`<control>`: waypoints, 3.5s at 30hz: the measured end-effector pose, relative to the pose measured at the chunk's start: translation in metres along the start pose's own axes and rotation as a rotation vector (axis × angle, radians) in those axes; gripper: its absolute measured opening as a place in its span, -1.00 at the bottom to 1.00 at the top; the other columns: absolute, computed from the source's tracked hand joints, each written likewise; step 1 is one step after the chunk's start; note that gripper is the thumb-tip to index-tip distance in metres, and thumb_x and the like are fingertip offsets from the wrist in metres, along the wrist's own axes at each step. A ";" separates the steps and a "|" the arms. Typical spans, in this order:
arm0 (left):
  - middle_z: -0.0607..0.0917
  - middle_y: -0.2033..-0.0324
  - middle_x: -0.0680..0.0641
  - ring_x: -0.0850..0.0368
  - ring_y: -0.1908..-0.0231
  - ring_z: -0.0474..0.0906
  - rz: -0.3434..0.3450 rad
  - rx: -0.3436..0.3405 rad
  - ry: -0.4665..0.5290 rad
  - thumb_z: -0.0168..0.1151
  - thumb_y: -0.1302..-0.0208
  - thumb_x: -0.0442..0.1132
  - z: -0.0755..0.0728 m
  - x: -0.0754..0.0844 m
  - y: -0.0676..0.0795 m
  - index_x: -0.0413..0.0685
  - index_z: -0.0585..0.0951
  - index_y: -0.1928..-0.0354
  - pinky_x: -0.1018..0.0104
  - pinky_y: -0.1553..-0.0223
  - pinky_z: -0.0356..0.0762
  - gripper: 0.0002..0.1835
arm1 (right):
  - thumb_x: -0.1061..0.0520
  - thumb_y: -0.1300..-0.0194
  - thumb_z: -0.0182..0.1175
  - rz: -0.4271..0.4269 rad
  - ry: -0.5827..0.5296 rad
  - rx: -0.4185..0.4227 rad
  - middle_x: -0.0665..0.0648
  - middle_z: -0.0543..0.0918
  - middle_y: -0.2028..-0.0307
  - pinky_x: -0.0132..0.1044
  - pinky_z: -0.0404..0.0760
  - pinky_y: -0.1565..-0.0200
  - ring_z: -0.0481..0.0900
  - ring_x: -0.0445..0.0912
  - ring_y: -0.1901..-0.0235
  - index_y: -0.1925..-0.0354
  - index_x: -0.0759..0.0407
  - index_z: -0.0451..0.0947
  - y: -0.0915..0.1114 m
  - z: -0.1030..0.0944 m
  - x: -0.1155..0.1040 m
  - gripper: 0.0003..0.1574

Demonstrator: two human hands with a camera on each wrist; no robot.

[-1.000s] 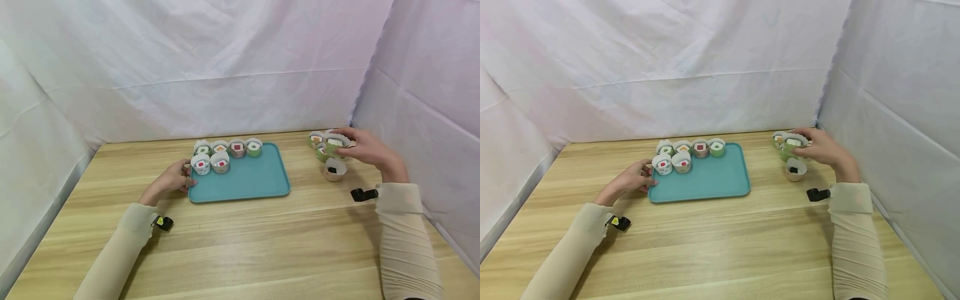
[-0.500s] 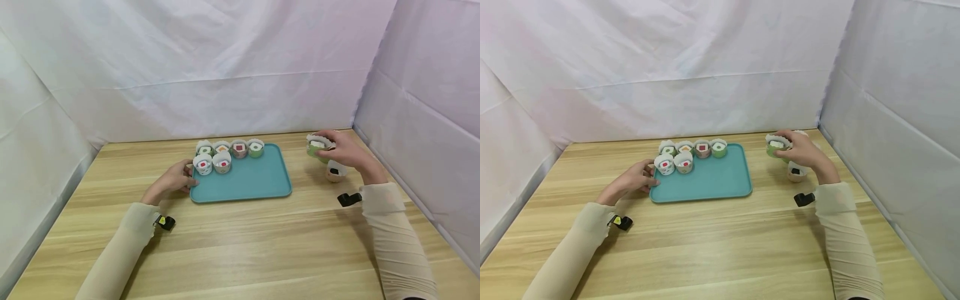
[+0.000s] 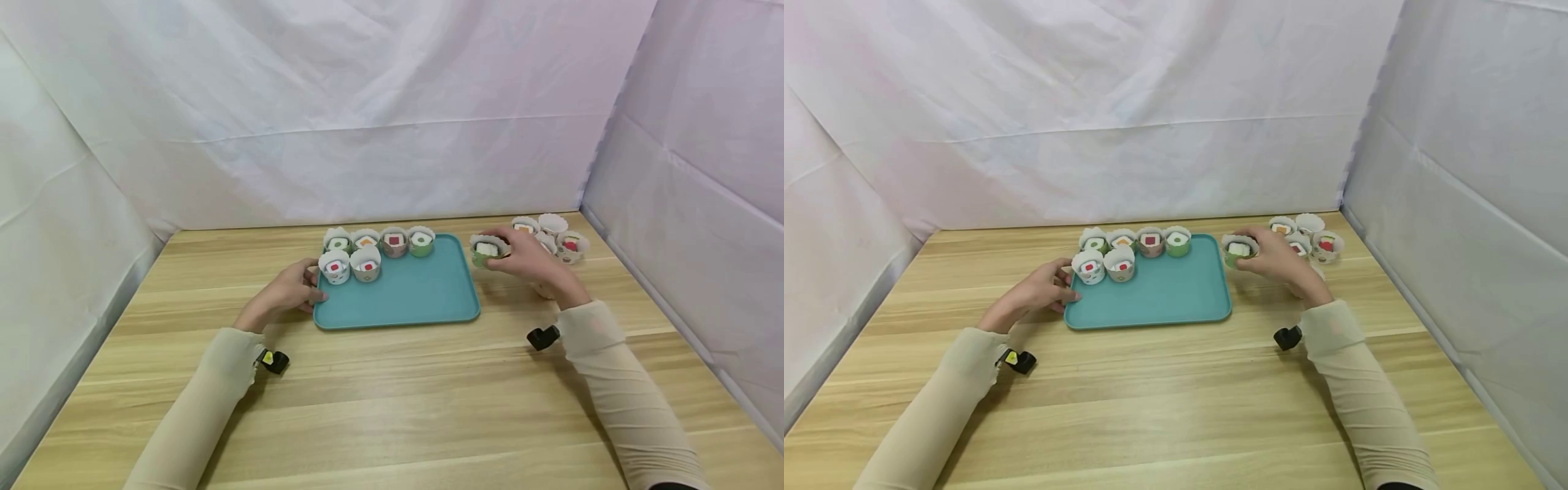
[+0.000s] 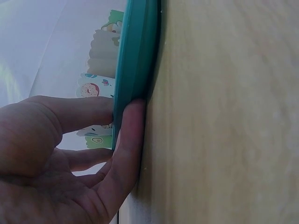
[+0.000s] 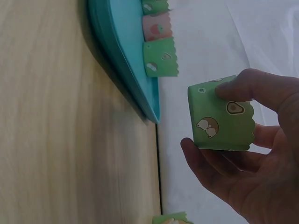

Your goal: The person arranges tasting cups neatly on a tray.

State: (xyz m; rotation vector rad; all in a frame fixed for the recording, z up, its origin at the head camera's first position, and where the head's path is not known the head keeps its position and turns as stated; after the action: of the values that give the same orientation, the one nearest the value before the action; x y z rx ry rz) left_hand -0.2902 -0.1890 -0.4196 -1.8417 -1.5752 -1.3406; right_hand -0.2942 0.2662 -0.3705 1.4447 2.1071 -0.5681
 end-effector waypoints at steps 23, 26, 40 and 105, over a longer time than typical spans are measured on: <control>0.39 -0.07 -0.31 -0.03 0.14 0.54 0.006 -0.002 -0.007 0.29 -0.34 -0.45 0.002 0.000 0.000 -0.13 0.07 -0.62 0.15 0.20 0.82 -0.11 | 0.18 -0.28 0.38 -0.068 0.004 -0.020 0.36 0.54 -0.29 0.15 0.59 -0.12 0.53 0.22 -0.20 -0.35 0.28 0.41 -0.027 0.058 -0.038 -0.28; 0.40 -0.06 -0.31 -0.03 0.15 0.55 0.004 -0.003 -0.005 0.29 -0.34 -0.46 0.002 0.000 0.000 -0.14 0.08 -0.61 0.15 0.20 0.82 -0.12 | 0.17 -0.25 0.39 -0.087 0.013 -0.018 0.32 0.57 -0.25 0.11 0.60 -0.08 0.55 0.18 -0.15 -0.32 0.26 0.45 -0.034 0.063 -0.048 -0.29; 0.40 -0.06 -0.31 -0.01 0.18 0.54 0.004 -0.008 -0.014 0.29 -0.34 -0.44 0.001 0.002 0.001 -0.15 0.09 -0.60 0.15 0.22 0.82 -0.13 | 0.12 -0.31 0.34 -0.059 0.034 -0.038 0.27 0.58 -0.30 -0.03 0.50 0.09 0.51 0.10 0.15 -0.36 0.11 0.44 -0.053 0.083 -0.074 -0.31; 0.41 -0.05 -0.34 -0.06 0.14 0.57 0.022 -0.002 -0.005 0.31 -0.33 -0.46 0.003 0.001 -0.001 -0.14 0.06 -0.62 0.10 0.20 0.82 -0.09 | 0.10 -0.39 0.33 0.043 0.010 0.001 0.22 0.44 -0.43 -0.15 0.43 0.31 0.50 0.08 0.24 -0.51 0.00 0.22 -0.070 0.125 -0.099 -0.17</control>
State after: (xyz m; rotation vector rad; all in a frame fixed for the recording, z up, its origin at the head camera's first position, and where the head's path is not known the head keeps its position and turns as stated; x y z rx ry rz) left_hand -0.2901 -0.1854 -0.4209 -1.8601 -1.5519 -1.3296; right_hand -0.3077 0.0957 -0.4028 1.4933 2.0785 -0.5468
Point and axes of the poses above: each hand's wrist, its own y-axis away from the middle knuckle, its own z-axis out of the palm, x = y × z, the point moved 3 cm from there along -y, towards the middle knuckle
